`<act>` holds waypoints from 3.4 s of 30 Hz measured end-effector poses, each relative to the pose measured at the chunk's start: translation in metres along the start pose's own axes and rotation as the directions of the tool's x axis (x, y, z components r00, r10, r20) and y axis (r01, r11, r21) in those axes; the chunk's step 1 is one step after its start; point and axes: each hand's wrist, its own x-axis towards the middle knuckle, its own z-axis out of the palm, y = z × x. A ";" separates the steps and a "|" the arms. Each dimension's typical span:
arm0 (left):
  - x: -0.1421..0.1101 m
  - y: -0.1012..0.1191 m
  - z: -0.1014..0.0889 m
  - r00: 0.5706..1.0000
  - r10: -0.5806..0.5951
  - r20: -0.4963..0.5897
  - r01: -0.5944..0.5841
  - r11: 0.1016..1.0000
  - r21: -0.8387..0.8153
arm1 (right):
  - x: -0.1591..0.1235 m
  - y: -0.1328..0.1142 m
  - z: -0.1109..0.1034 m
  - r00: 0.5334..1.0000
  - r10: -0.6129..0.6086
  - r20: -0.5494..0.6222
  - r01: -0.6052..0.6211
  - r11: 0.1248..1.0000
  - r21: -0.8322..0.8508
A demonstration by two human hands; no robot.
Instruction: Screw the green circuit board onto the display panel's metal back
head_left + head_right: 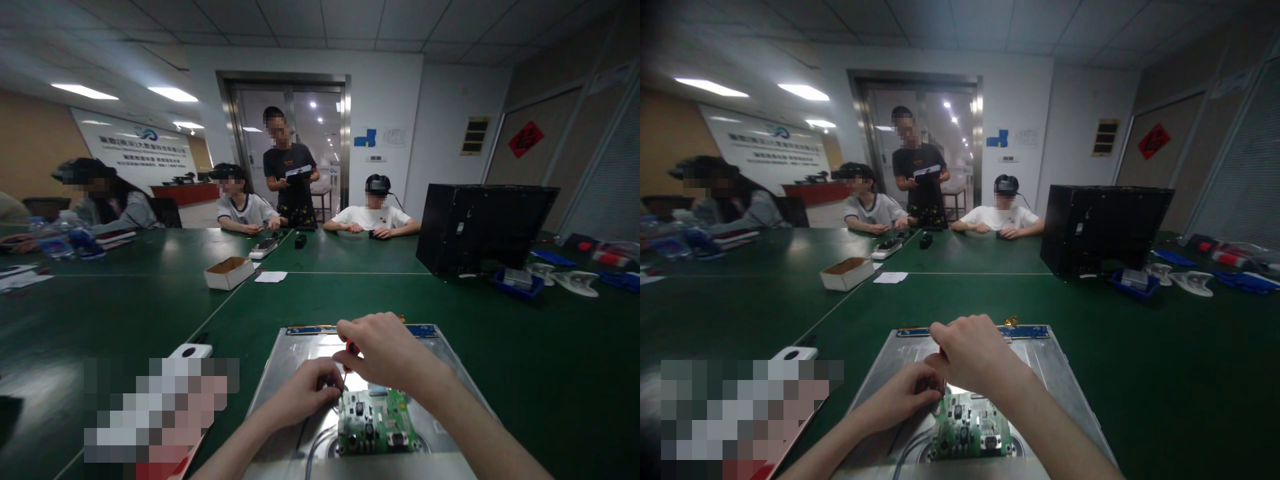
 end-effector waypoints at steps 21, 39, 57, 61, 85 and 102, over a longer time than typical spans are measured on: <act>0.001 -0.001 0.000 1.000 0.002 -0.006 -0.002 1.000 0.022 | -0.001 0.002 -0.002 1.000 -0.024 -0.014 0.025 0.998 0.061; 0.002 -0.006 0.000 0.999 0.033 0.019 -0.033 0.999 0.029 | -0.003 0.001 -0.003 0.999 -0.048 -0.011 0.049 0.990 0.132; 0.003 -0.008 0.001 0.997 0.071 0.019 -0.071 0.997 -0.006 | -0.005 0.002 -0.004 0.997 -0.074 -0.008 0.075 0.986 0.152; 0.002 -0.004 0.000 0.999 0.037 -0.004 -0.037 0.999 0.001 | -0.002 0.002 -0.002 0.999 -0.043 -0.012 0.044 0.995 0.086; 0.002 0.001 0.000 1.000 -0.002 0.000 0.002 0.999 0.032 | -0.001 0.001 -0.003 1.000 -0.027 -0.001 0.027 1.000 0.014; 0.002 -0.006 0.001 1.000 0.026 0.009 -0.026 0.999 0.033 | -0.003 0.003 -0.004 0.999 -0.050 -0.016 0.051 0.997 0.055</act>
